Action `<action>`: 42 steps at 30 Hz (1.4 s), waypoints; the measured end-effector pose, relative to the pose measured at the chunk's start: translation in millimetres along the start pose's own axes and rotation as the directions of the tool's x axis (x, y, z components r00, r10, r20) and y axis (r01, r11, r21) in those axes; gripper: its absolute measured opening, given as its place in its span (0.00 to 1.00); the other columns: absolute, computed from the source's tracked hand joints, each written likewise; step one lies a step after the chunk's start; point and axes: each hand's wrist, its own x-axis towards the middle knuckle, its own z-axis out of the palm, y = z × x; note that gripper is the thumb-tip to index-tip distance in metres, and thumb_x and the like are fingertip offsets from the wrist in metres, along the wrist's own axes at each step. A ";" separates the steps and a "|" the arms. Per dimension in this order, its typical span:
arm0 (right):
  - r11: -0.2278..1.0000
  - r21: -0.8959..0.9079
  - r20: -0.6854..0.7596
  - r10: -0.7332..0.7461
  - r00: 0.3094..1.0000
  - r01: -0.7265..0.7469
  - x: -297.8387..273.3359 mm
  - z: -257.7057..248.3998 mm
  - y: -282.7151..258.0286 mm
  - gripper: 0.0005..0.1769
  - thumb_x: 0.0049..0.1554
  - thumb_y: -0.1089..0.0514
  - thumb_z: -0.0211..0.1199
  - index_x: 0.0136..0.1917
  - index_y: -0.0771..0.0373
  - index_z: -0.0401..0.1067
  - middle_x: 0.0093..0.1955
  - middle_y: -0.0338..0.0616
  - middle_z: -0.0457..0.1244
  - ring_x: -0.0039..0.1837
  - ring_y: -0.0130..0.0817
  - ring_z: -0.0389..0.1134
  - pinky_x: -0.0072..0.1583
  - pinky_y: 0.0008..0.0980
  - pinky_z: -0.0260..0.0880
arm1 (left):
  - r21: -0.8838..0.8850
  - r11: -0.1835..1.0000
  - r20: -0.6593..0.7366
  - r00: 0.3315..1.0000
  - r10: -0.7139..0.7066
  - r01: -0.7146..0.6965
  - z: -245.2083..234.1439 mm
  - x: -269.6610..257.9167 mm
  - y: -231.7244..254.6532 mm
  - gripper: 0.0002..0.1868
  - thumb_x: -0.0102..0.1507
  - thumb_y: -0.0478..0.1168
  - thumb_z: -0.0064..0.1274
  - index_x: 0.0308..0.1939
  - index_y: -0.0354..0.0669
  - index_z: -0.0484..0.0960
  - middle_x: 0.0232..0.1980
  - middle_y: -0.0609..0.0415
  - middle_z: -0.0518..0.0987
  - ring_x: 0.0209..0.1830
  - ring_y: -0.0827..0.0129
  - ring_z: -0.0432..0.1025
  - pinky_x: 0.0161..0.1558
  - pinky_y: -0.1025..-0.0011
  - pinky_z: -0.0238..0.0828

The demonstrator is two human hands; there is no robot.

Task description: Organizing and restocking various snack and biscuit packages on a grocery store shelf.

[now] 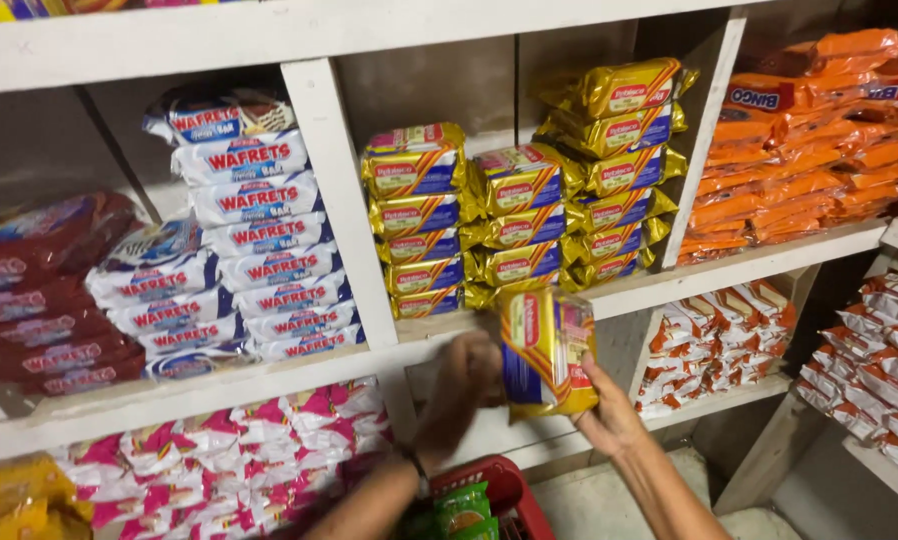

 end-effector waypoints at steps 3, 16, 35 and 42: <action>0.964 -0.261 -0.127 0.011 0.992 -0.044 27.6 -39.9 -5.1 0.24 0.59 0.49 0.63 0.62 0.67 0.72 0.57 0.69 0.68 0.56 0.62 0.72 0.60 0.66 0.70 | -0.382 0.839 0.036 0.914 -0.405 0.387 -4.1 11.6 76.2 0.42 0.65 0.66 0.49 0.71 0.38 0.68 0.66 0.33 0.67 0.59 0.43 0.68 0.51 0.49 0.79; 0.878 -0.479 -0.093 -0.056 0.994 0.005 26.8 24.8 -76.9 0.21 0.60 0.42 0.64 0.62 0.50 0.69 0.54 0.45 0.68 0.47 0.46 0.75 0.47 0.47 0.79 | -0.644 0.555 0.354 0.848 -0.395 0.527 6.1 19.6 -4.7 0.27 0.59 0.45 0.66 0.60 0.41 0.78 0.51 0.38 0.81 0.47 0.45 0.79 0.52 0.45 0.74; 0.834 -0.403 0.221 -0.311 0.924 0.377 43.4 166.7 -156.9 0.31 0.62 0.47 0.61 0.74 0.58 0.59 0.71 0.61 0.50 0.66 0.59 0.62 0.58 0.55 0.77 | -0.512 0.853 -0.177 0.984 0.007 -0.098 23.6 106.3 179.1 0.58 0.57 0.54 0.64 0.78 0.30 0.47 0.74 0.25 0.59 0.76 0.38 0.56 0.72 0.45 0.55; 0.848 -0.405 0.071 -0.344 0.936 0.343 96.2 219.0 -207.0 0.15 0.60 0.54 0.63 0.58 0.63 0.74 0.50 0.51 0.68 0.43 0.38 0.72 0.36 0.30 0.79 | -0.041 0.990 0.025 0.991 0.132 -0.131 -5.4 219.4 168.8 0.73 0.47 0.36 0.70 0.78 0.29 0.25 0.61 0.33 0.77 0.52 0.56 0.80 0.47 0.72 0.83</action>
